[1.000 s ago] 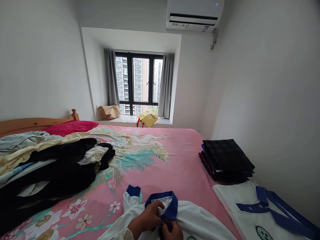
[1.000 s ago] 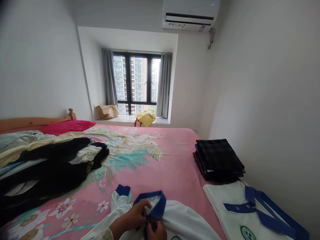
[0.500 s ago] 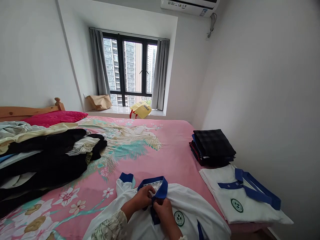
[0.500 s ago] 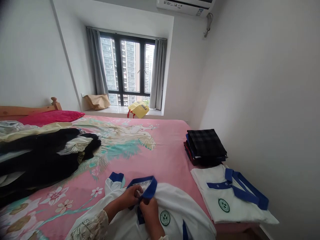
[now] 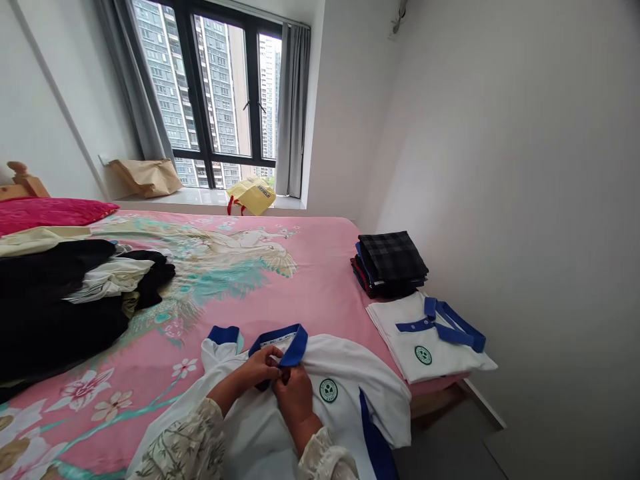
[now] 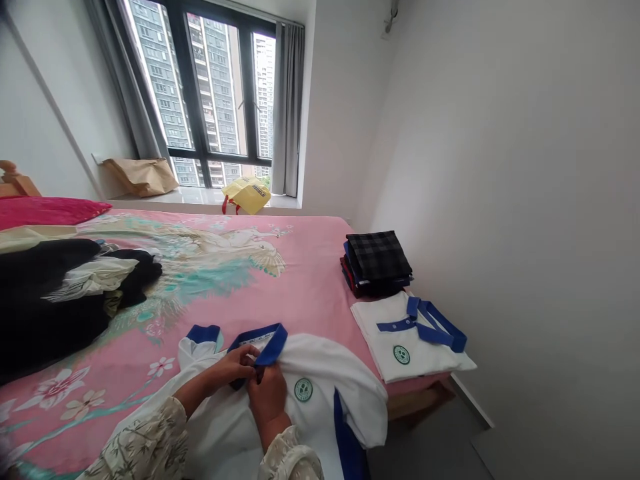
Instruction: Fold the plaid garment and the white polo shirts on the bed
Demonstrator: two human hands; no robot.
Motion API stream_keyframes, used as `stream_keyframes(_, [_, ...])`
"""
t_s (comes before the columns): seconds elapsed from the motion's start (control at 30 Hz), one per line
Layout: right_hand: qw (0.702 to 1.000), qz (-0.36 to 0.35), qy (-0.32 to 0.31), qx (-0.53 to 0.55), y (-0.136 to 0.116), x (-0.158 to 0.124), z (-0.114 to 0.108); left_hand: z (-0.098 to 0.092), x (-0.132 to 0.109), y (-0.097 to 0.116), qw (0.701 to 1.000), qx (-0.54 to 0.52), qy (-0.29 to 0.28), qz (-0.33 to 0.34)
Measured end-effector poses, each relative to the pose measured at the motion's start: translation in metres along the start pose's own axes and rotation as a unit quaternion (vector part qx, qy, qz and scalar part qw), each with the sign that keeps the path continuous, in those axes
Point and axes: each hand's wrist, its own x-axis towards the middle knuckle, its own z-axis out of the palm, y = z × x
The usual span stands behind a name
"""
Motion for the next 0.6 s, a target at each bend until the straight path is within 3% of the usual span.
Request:
stream_keyframes(0.37, [1.0,0.016,0.022,0.004,0.001,-0.006,0.002,0.007,0.0,-0.002,0.999,-0.008,0.044,0.003])
stream_keyframes(0.47, [0.995,0.072,-0.021,0.071,0.001,-0.001,-0.003,0.004,-0.001,-0.004,0.999,0.001,0.042,0.004])
stream_keyframes(0.6, [0.954,0.174,-0.127,0.209,0.006,0.012,-0.009,0.0,-0.002,-0.007,0.999,0.022,0.034,0.024])
